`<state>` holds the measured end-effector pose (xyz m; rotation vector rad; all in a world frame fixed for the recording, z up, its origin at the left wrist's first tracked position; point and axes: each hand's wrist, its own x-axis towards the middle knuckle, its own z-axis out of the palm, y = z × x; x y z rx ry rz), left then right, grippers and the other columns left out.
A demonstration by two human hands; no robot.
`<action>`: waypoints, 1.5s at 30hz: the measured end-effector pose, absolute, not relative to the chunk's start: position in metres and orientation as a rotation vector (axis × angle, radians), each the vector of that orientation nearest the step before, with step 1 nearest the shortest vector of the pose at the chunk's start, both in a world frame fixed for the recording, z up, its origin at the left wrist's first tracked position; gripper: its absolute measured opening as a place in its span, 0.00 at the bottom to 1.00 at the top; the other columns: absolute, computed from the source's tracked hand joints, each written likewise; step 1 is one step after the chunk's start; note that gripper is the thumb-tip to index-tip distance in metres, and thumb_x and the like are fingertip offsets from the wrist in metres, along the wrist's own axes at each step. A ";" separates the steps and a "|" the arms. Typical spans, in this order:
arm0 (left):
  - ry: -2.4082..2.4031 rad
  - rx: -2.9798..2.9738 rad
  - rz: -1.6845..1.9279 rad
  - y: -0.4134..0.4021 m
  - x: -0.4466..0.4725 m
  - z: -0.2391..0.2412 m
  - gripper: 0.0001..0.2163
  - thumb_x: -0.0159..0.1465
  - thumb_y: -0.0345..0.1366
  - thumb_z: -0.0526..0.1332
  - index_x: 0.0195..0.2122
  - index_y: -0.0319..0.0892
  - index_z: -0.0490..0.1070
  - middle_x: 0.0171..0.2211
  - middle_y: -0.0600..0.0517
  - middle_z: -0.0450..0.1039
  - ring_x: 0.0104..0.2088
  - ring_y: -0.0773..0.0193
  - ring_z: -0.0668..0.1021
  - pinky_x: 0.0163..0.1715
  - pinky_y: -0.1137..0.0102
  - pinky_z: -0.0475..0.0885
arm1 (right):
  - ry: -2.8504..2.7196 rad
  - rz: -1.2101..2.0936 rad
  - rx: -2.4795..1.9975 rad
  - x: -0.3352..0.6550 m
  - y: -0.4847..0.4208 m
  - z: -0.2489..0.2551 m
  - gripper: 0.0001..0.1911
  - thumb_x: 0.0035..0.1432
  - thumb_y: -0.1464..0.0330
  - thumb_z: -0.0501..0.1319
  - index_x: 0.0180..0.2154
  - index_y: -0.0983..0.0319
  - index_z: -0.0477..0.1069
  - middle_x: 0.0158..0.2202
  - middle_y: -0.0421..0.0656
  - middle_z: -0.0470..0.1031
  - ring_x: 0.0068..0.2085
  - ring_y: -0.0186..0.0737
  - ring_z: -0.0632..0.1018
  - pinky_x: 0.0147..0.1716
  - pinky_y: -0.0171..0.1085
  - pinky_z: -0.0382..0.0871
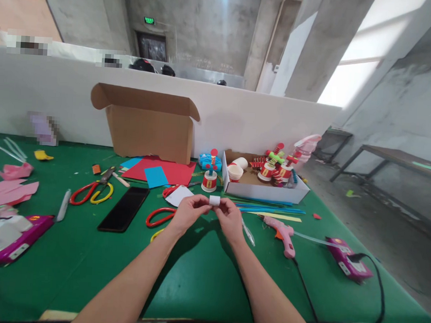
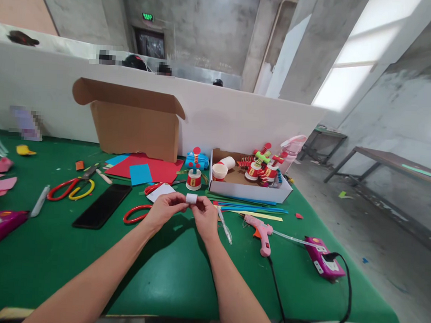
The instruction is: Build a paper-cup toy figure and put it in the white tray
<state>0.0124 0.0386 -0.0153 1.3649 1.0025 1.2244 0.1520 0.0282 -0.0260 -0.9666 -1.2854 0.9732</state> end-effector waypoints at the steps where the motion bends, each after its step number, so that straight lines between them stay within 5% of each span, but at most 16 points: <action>1: 1.014 1.365 1.238 0.039 0.012 -0.016 0.09 0.47 0.39 0.66 0.27 0.40 0.73 0.22 0.55 0.72 0.25 0.68 0.72 0.30 0.71 0.69 | -1.274 0.978 -0.955 0.152 0.028 -0.026 0.08 0.47 0.66 0.64 0.33 0.60 0.71 0.30 0.40 0.77 0.34 0.40 0.78 0.38 0.40 0.72; 18: 1.034 1.460 1.277 0.041 0.009 -0.016 0.10 0.49 0.40 0.66 0.30 0.40 0.75 0.29 0.53 0.77 0.31 0.63 0.76 0.36 0.68 0.72 | -1.371 0.785 -0.987 0.154 0.025 -0.023 0.06 0.49 0.65 0.63 0.30 0.60 0.72 0.30 0.41 0.75 0.33 0.39 0.76 0.35 0.38 0.71; 24: 1.055 1.524 1.241 0.045 0.006 -0.020 0.09 0.50 0.39 0.64 0.28 0.39 0.74 0.25 0.54 0.74 0.28 0.66 0.74 0.34 0.70 0.70 | -1.323 0.961 -0.912 0.154 0.028 -0.028 0.10 0.50 0.61 0.63 0.33 0.60 0.73 0.33 0.42 0.74 0.34 0.39 0.75 0.36 0.38 0.72; 35: 1.037 1.571 1.237 0.045 0.008 -0.023 0.07 0.50 0.37 0.62 0.27 0.40 0.68 0.23 0.56 0.69 0.26 0.69 0.69 0.29 0.73 0.67 | -1.396 0.790 -0.983 0.157 0.027 -0.025 0.09 0.51 0.62 0.63 0.25 0.60 0.72 0.32 0.43 0.73 0.33 0.38 0.73 0.34 0.36 0.69; 45: 0.956 1.534 1.233 0.041 0.008 -0.018 0.10 0.50 0.40 0.64 0.30 0.40 0.69 0.27 0.53 0.72 0.30 0.66 0.73 0.34 0.70 0.69 | -1.398 0.708 -0.961 0.156 0.023 -0.019 0.07 0.52 0.63 0.62 0.25 0.60 0.71 0.34 0.45 0.73 0.35 0.40 0.74 0.32 0.36 0.69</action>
